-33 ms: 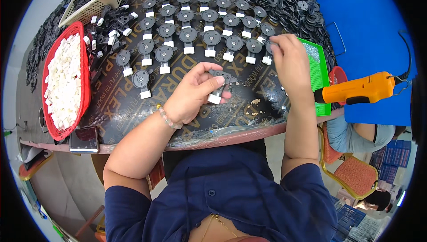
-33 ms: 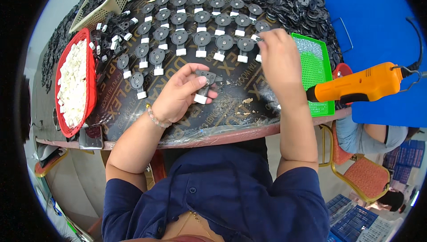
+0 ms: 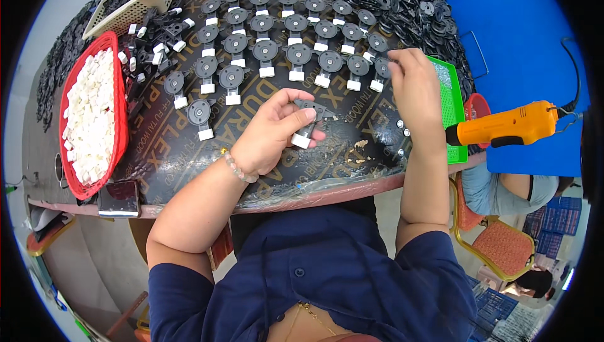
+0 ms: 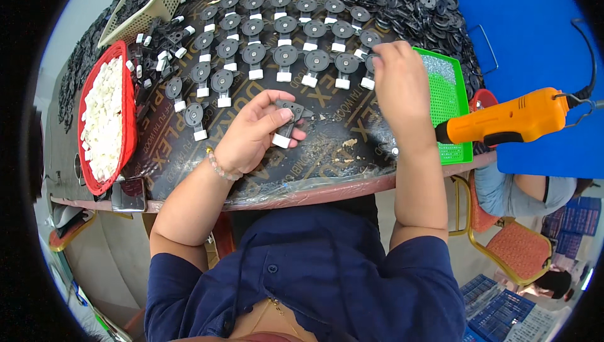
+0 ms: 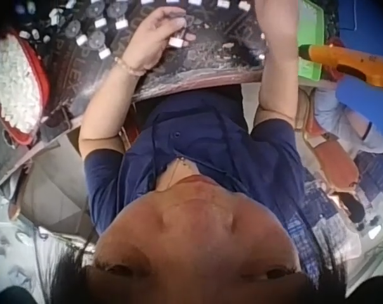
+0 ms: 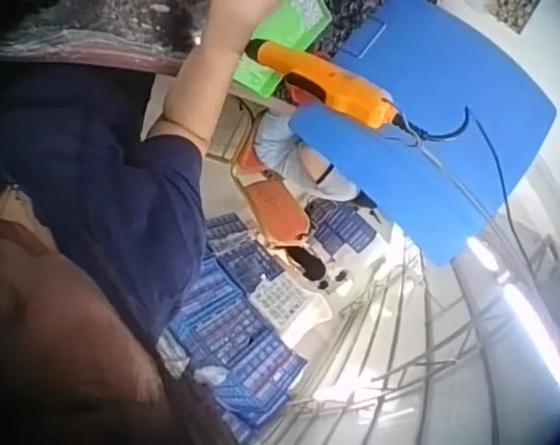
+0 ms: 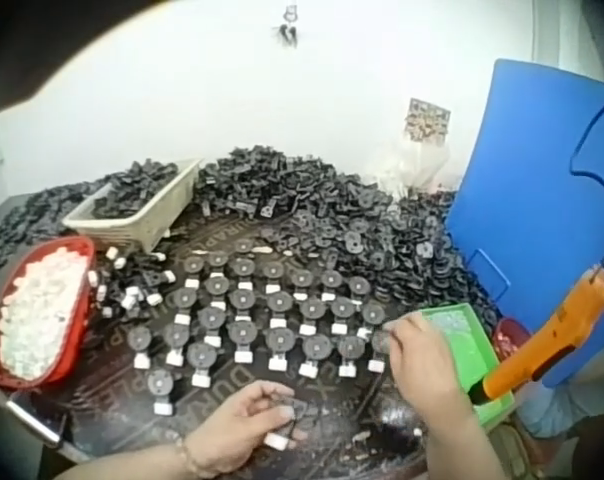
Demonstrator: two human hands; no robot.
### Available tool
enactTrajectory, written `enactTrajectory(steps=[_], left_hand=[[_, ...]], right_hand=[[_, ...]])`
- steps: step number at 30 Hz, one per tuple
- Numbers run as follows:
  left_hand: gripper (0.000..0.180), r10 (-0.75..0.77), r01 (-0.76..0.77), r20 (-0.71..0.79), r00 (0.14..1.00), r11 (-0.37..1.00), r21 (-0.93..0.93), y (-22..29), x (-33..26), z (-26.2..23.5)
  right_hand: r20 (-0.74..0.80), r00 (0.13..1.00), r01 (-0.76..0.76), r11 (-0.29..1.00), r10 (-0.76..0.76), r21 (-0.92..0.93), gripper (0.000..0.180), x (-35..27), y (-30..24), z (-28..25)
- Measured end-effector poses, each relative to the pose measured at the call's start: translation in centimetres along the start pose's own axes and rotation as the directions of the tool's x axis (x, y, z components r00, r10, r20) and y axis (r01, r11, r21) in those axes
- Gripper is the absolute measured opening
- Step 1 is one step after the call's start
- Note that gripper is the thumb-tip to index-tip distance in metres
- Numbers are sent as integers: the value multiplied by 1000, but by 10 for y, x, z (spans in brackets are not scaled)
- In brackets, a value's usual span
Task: Manually assembling small black and white plastic components at a factory workbench.
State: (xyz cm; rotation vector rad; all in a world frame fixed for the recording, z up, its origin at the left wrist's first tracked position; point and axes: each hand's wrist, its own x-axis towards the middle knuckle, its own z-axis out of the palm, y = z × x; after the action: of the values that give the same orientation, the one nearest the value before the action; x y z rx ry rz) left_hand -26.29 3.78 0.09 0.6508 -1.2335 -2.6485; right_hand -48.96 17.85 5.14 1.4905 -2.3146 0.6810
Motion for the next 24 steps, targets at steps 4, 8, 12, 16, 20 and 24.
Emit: enactTrajectory(steps=[4, 8, 12, 16, 20, 24], left_hand=[[27, 13, -14, 32, 999, 999, 41, 3, 0, -3], [25, 43, -44, 39, 998, 998, 35, 6, -1, -4], [25, 66, -68, 51, 996, 997, 43, 6, -4, -5], [28, 82, -83, 30, 996, 996, 22, 7, -2, -3], [32, 103, -102, 0, 995, 989, -109, 12, -5, -3], [32, 145, -139, 23, 989, 973, -186, 14, -7, -3]], right_hand=[[45, 986, -147, 969, 159, -198, 18, 18, 17, -3], [40, 980, -175, 945, 193, -275, 23, 66, 52, 9], [-25, 951, -300, 905, 307, -302, 30, 131, 88, 44], [82, 919, -321, 853, 386, -411, 36, 152, 125, 73], [-39, 916, -400, 902, 399, -161, 28, 149, 133, 66], [287, 808, -526, 412, 514, 744, 14, 121, 100, 41]])
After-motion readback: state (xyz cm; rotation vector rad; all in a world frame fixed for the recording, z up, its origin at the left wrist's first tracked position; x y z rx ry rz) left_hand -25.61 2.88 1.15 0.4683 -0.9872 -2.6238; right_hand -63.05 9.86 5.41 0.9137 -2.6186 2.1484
